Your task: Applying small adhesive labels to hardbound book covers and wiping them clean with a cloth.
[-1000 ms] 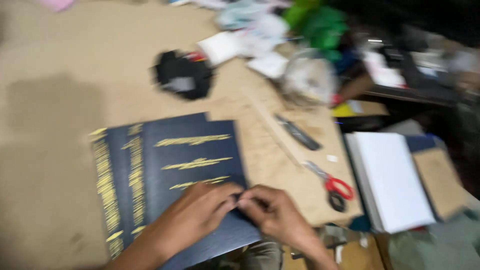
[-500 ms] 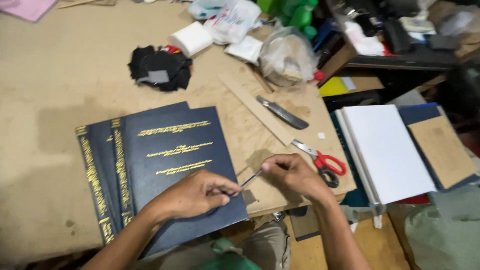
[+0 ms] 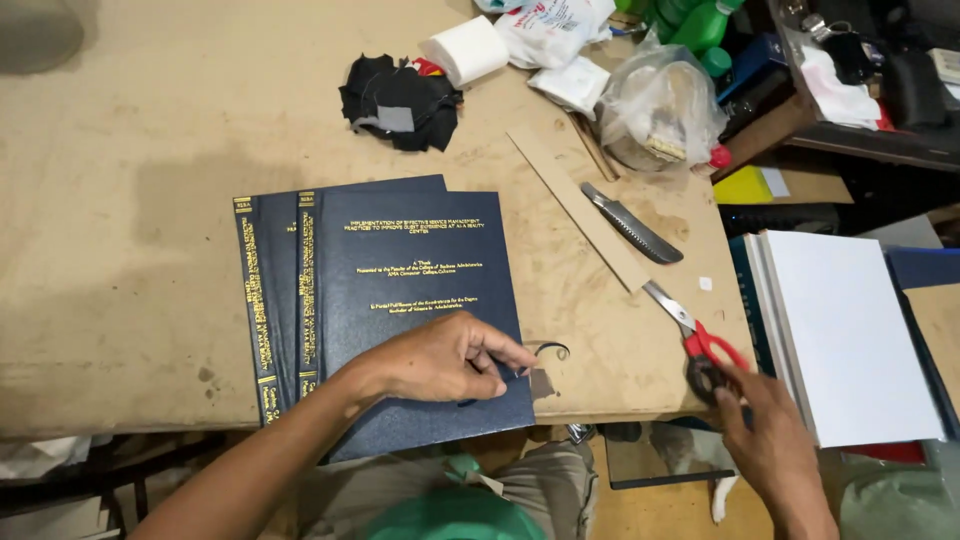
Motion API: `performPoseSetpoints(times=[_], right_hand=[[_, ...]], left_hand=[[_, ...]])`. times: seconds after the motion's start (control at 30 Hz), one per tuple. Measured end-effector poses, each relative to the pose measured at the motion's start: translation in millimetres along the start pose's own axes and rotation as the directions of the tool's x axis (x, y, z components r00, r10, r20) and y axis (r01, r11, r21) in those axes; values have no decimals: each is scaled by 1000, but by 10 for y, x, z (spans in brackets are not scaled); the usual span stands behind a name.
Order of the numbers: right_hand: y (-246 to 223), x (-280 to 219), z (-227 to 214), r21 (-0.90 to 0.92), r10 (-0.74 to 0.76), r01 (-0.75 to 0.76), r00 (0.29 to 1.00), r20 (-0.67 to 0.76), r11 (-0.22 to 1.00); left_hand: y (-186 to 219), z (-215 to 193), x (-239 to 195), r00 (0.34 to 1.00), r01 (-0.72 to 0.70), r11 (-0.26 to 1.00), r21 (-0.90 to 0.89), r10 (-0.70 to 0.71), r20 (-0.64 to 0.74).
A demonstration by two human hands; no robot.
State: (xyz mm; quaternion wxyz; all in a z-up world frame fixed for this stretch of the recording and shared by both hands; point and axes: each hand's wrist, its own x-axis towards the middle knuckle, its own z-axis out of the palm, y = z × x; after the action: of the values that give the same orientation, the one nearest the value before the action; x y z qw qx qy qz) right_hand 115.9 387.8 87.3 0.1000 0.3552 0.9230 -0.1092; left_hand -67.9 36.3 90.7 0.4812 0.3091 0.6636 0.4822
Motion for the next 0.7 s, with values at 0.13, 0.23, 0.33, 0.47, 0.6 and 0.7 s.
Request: performPoseSetpoints(times=[0.13,0.23,0.33,0.47,0.6,0.7], right_hand=[[245,98,39,-9,-22,21,1000,-20,1000],[58,95,-29,14,-8,9,998,-61,1000],[-127,120,-101,110,-14,18,999,-37,994],[-309,-132,-217,-65,84,-74,983,163,995],[145,-283,52,503,254,-348,935,247,791],[435,-422,378,609,364,-466,884,292,642]], left_hand=[[10,11,29,1000,-1,1000,-25,0,-9],[-18,41,68,999,-25,1000,-18,24,-24],[8,68,63,999,-4,1000,8,4,-41],[-40,84,62,995,-55,998,-18,53,-87],[-53,70,54,996,-29,997,-72,23,-82],[-13,43,25,998,-19,990,-142,11,-57]])
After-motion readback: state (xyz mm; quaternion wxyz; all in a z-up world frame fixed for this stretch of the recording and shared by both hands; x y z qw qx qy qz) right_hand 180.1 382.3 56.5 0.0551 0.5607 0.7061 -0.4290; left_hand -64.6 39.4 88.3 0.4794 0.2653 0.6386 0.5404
